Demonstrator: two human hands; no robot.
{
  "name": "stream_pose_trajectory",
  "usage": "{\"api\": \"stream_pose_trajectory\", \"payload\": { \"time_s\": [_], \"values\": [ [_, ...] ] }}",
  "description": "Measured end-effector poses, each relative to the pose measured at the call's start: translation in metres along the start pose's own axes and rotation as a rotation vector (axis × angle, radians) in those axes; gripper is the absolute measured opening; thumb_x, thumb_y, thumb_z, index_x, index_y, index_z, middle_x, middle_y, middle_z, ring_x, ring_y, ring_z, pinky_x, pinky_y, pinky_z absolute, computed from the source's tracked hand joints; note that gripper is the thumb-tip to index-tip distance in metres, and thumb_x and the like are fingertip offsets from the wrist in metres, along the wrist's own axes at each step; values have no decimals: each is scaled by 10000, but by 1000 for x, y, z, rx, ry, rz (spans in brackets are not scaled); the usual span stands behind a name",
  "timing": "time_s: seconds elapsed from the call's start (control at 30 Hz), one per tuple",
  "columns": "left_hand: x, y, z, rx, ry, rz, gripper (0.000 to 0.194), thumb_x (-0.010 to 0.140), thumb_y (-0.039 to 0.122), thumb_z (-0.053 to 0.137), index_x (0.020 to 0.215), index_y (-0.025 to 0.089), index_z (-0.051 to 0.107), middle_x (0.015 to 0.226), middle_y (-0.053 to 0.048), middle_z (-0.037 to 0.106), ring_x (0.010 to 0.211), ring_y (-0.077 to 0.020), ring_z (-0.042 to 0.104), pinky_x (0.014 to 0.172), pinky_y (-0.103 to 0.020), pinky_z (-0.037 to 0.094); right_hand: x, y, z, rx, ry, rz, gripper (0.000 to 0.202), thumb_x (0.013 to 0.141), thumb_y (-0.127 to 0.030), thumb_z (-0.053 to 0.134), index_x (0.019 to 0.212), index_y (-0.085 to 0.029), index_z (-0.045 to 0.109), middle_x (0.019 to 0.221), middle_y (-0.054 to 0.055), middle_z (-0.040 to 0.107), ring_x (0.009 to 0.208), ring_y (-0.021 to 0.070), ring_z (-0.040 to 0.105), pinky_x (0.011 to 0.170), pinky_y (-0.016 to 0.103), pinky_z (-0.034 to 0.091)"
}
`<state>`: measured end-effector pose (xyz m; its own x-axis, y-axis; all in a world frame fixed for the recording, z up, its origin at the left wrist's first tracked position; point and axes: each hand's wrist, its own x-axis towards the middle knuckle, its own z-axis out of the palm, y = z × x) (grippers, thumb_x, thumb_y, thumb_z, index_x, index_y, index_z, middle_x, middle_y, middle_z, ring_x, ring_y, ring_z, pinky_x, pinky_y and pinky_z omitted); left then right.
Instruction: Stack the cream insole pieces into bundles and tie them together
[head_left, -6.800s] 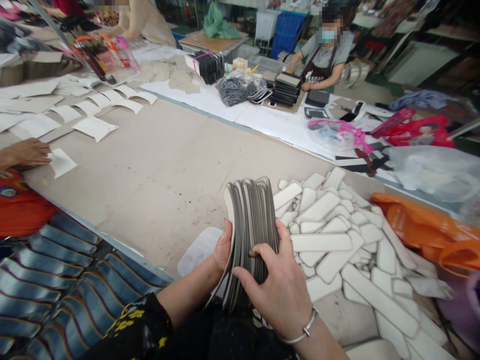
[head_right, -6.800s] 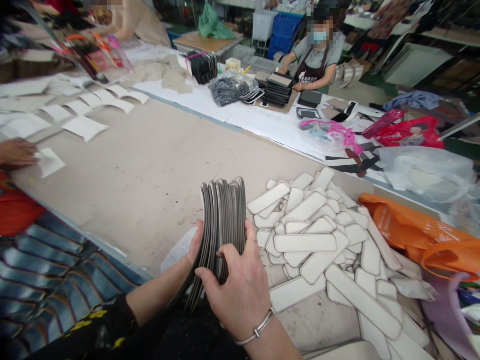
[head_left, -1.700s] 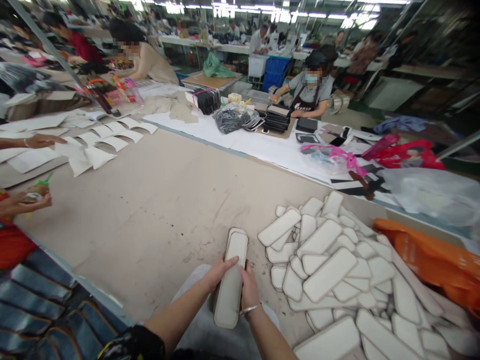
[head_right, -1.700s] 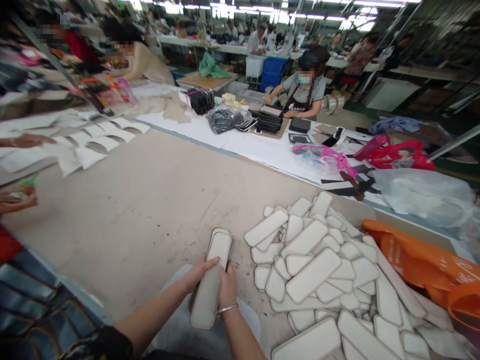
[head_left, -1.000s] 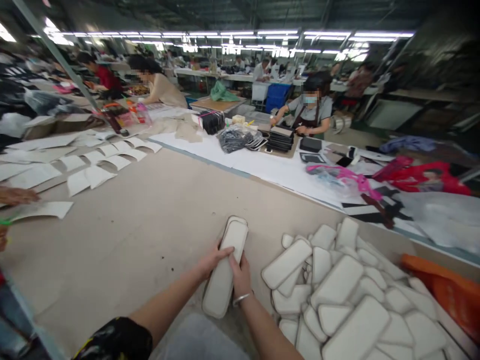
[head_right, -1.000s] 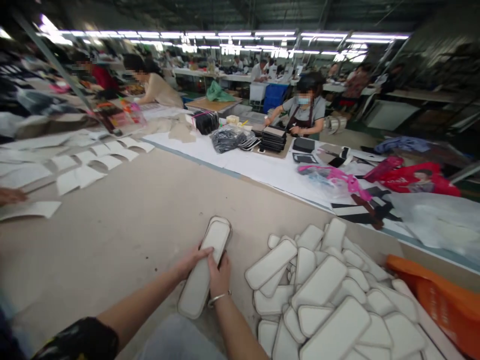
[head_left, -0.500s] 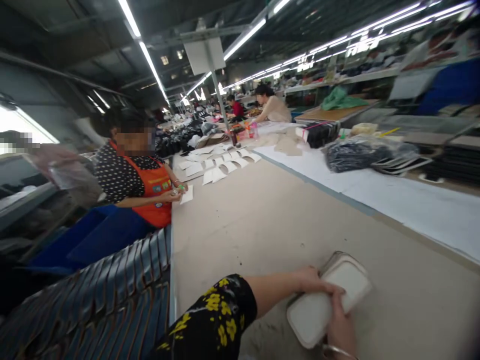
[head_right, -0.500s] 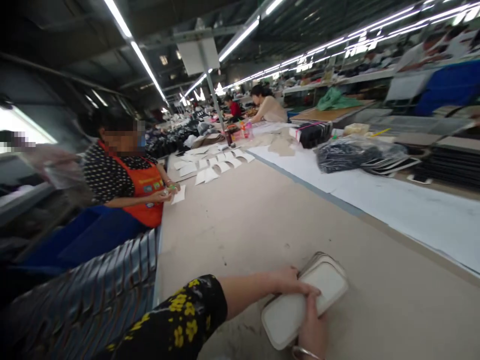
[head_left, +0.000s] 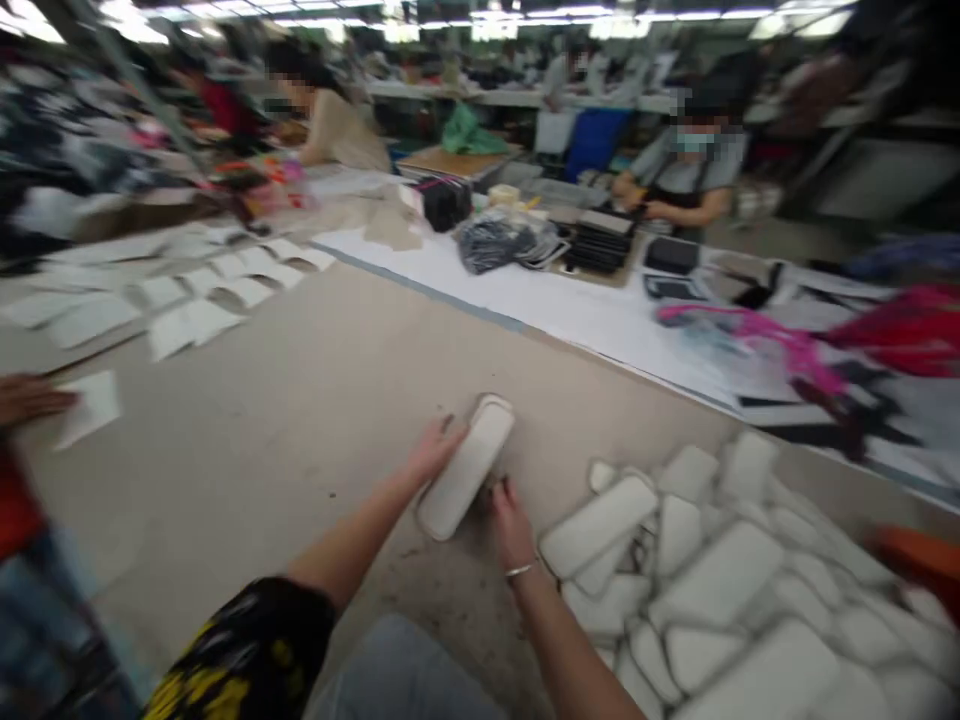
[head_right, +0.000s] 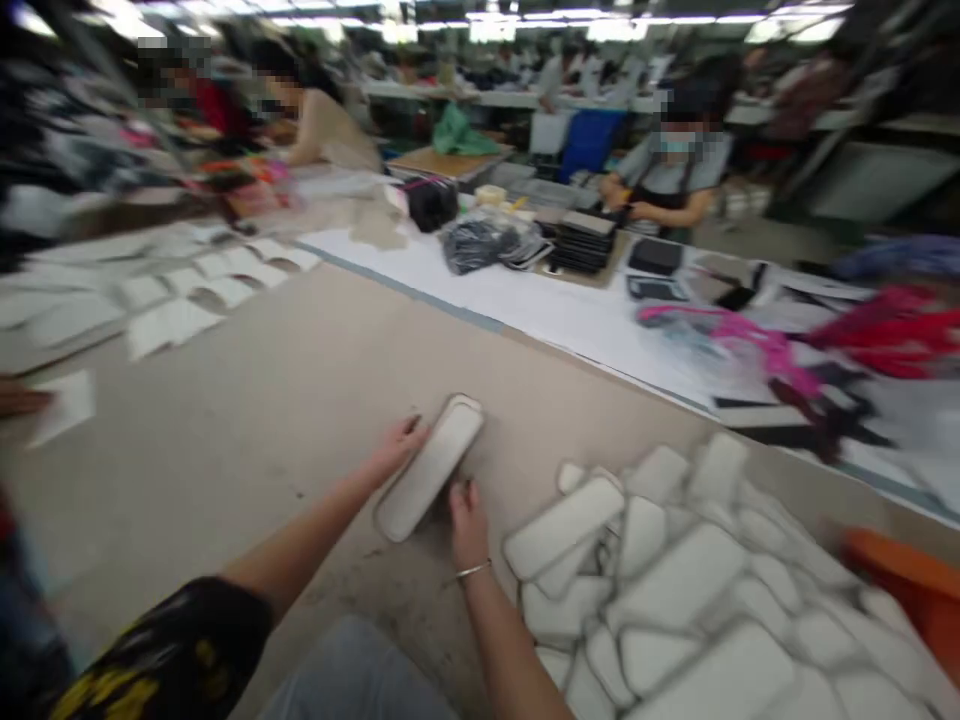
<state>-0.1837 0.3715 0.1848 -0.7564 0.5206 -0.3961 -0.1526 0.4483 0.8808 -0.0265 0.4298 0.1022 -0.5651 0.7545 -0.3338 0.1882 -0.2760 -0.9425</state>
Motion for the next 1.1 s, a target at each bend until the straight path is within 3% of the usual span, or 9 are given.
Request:
{"api": "stream_pose_trajectory", "payload": {
  "time_s": [0.07,0.13,0.23,0.3,0.43,0.6,0.83,0.93,1.1],
  "values": [
    [-19,-3,5,29,-20,90,648,746,436,597,1276,105,427,1413,-155,364,1295,-288,327,1108,-399,214,-26,14,-27,5,11,28,578,665,-535,634,1112,-170,612,1145,97,636,978,220,602,903,359,450],
    [-44,-15,20,84,-45,251,509,779,468,551,1188,168,511,1245,-102,537,1124,-243,509,1009,-372,372,-58,33,-54,43,-25,57,456,691,-495,626,1030,-191,643,983,55,682,856,190,616,807,328,483],
    [-78,-40,65,221,-355,417,363,800,445,549,1073,208,589,1107,-55,612,1014,-196,580,880,-289,465,-112,61,-92,79,53,104,323,703,-424,633,927,-192,659,791,12,669,730,165,600,690,288,480],
    [-86,-55,106,395,-464,437,387,822,439,515,1109,188,577,1136,-68,597,1047,-186,567,868,-257,461,-145,75,-114,67,141,116,280,701,-383,643,900,-186,661,756,8,658,703,163,593,670,285,468],
    [-69,-64,185,798,-387,415,522,814,394,516,1233,85,479,1228,-163,530,1171,-244,479,992,-307,353,-189,86,-158,6,314,116,288,716,-370,629,935,-186,664,793,34,674,744,195,615,701,320,477],
    [-54,-57,243,960,-318,415,609,748,415,570,1195,19,449,1185,-263,504,1171,-362,439,987,-426,302,-199,73,-221,-77,618,97,403,697,-390,604,1034,-169,631,905,79,691,840,221,641,785,350,496],
    [-58,-54,272,1041,-329,276,706,583,454,719,1098,36,476,1144,-291,542,1097,-409,510,867,-437,406,-193,83,-301,-146,942,190,520,617,-445,601,1046,-152,603,973,98,666,858,225,643,818,367,487],
    [-54,-53,272,1007,-356,156,739,552,462,747,1092,29,487,1097,-298,583,1026,-423,562,788,-450,451,-195,97,-314,-123,968,216,517,591,-442,607,1019,-152,602,977,103,669,817,221,651,800,365,493],
    [-62,-45,259,795,-350,68,562,646,380,722,1073,62,541,1137,-259,602,1088,-377,553,840,-434,458,-202,104,-319,-89,920,244,552,586,-496,583,1014,-148,589,933,109,682,834,236,656,804,360,494]
  ]
}}
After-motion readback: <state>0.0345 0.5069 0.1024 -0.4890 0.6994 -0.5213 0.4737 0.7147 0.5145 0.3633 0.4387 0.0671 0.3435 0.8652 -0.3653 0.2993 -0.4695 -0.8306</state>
